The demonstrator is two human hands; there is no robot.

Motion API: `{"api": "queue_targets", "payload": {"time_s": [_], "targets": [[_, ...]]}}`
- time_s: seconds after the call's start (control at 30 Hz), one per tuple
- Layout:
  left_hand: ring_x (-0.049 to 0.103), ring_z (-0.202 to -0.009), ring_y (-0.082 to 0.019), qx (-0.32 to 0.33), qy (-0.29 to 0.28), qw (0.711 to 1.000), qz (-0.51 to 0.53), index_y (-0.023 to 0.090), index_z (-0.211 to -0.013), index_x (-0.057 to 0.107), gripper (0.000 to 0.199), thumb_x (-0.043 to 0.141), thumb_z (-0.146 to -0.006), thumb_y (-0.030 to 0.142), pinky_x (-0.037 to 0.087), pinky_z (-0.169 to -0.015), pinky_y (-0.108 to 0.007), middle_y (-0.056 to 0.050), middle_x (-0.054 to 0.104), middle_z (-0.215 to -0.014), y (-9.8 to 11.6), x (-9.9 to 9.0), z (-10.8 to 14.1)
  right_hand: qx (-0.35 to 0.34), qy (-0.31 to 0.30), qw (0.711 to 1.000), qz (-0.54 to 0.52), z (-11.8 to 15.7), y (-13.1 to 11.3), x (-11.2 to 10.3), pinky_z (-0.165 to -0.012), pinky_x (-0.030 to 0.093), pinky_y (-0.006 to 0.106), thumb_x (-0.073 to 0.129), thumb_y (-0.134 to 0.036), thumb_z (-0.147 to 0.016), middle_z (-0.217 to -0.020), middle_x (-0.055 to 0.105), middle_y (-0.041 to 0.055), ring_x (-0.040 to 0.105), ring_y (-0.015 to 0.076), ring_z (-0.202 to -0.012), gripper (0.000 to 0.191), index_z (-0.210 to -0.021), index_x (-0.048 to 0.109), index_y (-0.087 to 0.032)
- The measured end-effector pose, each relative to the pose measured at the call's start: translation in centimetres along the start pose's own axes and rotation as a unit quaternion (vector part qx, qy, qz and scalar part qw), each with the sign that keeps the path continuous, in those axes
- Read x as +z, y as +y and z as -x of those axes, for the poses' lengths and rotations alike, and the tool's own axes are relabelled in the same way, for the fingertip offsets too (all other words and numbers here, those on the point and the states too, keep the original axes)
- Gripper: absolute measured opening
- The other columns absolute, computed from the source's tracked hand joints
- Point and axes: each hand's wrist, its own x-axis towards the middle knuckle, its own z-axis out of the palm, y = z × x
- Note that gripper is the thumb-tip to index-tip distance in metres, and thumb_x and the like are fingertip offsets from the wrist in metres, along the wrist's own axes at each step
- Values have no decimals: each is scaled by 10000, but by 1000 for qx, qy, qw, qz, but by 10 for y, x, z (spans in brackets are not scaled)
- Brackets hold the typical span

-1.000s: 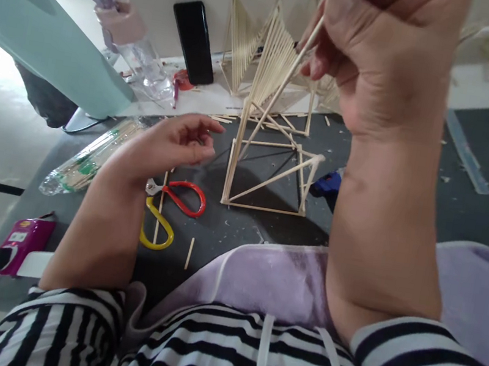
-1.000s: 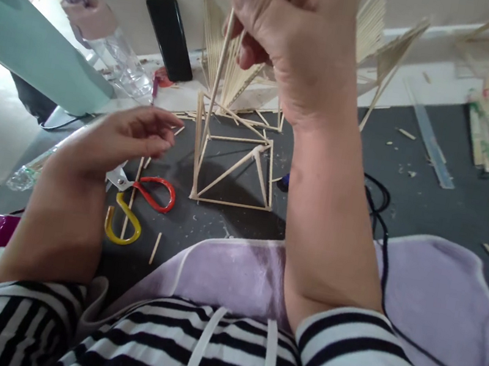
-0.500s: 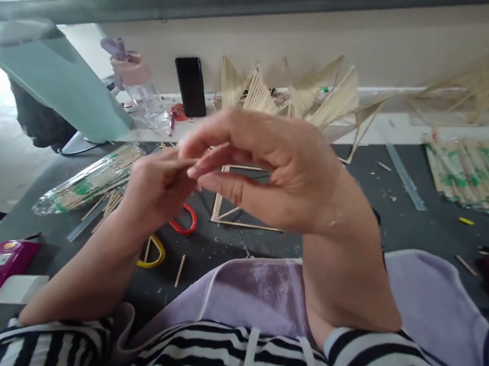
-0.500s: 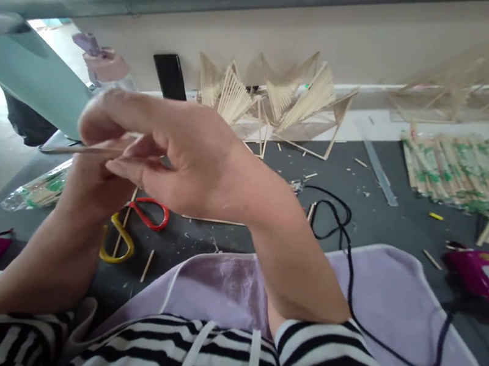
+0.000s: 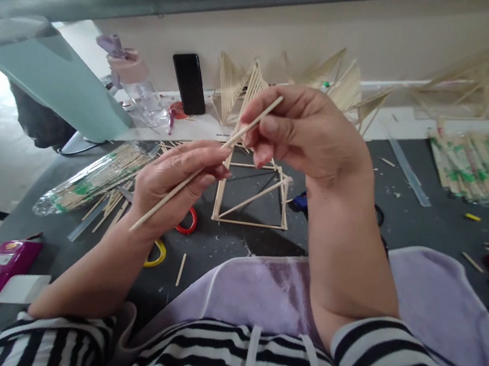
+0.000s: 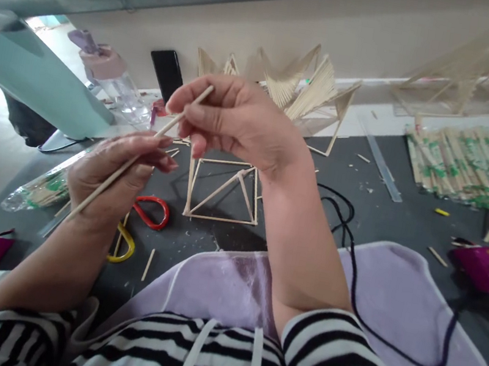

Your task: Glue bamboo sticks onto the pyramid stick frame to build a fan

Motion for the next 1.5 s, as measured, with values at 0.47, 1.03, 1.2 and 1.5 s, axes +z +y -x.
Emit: {"api": "queue_targets", "payload": {"time_s": [0.47,1.03,1.2,1.5], "targets": [[654,-840,-142,-379,-349,857,28,175,-1011,688,270,686,-761,275,512,-751,-248,-27,713,-944,-78,-29,-19,63,61,968,236,4,14,-44,-410,424,180,637,-338,-872,-655,711,-11,563,57,-454,181,-786,714,-198],[624,-720,-138,-380,-489,785,-30,141,-905,768,269,716,-715,325,452,-669,-213,-29,720,-790,-106,-21,-10,97,-13,951,293,-3,24,-35,-420,463,169,577,-190,-912,-728,714,76,572,83,-474,178,-868,715,-85],[556,-567,-94,-417,-472,777,-2,130,-915,764,296,734,-707,339,392,-537,-188,-26,680,-696,-108,-20,-7,97,-11,952,289,-3,26,-36,-413,460,170,580,-197,-908,-718,713,71,567,85,-463,179,-859,716,-90],[456,-471,-53,-436,-464,771,13,130,-901,760,249,733,-738,317,350,-446,-153,-1,600,-601,-106,-20,-7,99,10,952,288,-3,26,-34,-410,454,168,579,-180,-905,-712,712,66,561,80,-458,173,-848,714,-88]]}}
